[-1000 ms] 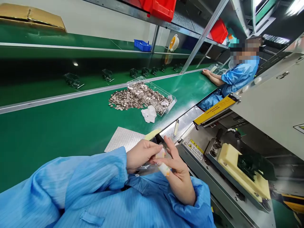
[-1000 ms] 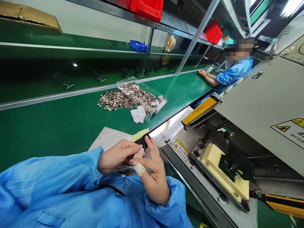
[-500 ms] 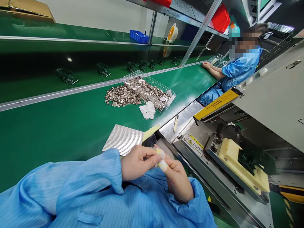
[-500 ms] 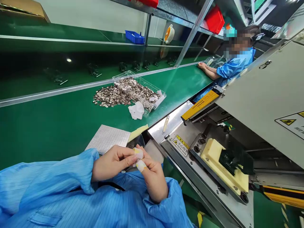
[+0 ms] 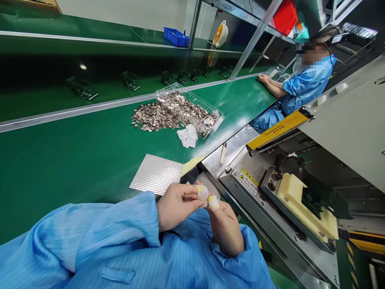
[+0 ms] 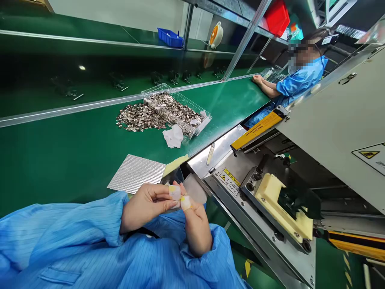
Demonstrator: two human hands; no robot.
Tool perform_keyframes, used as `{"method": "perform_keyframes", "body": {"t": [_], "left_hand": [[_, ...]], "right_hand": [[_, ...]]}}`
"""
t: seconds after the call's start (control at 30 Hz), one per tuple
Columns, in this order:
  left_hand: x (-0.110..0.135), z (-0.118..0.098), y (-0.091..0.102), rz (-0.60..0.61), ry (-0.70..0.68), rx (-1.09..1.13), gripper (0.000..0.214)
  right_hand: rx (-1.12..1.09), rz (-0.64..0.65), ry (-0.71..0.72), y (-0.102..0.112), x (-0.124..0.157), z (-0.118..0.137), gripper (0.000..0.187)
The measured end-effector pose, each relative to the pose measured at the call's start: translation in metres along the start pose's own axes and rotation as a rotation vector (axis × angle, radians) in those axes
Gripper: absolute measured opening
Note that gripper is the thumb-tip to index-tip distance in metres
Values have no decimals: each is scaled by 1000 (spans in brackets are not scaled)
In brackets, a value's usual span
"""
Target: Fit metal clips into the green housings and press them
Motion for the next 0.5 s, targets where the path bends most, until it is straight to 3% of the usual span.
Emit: {"method": "perform_keyframes", "body": {"t": [0.1, 0.2, 0.27, 0.33, 0.43, 0.5], "left_hand": [[2, 0, 5, -43, -63, -112, 20], [9, -24, 10, -42, -420, -424, 18], [22, -46, 4, 89, -744, -593, 22], [33, -65, -1, 270, -967, -700, 23], [41, -93, 1, 413, -1163, -804, 25], [43, -106, 5, 434, -1256, -859, 28]], "right_hand": [[-63, -15, -51, -5, 2, 3, 50], [-144, 92, -104, -21, 7, 17, 68], [-138, 179, -96, -33, 11, 32, 69], [-82, 214, -30, -40, 13, 48, 66], [30, 216, 103, -45, 13, 66, 62], [92, 228, 181, -49, 11, 73, 60]]}}
Point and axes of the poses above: each hand's wrist, its own x-axis away from the middle knuckle, its own y-axis out of the back of the hand, z = x × y, the point moved 7 cm from there along -x, towards the middle knuckle, and after that the axes turned 6 degrees about -x, right-handed, at the moved point
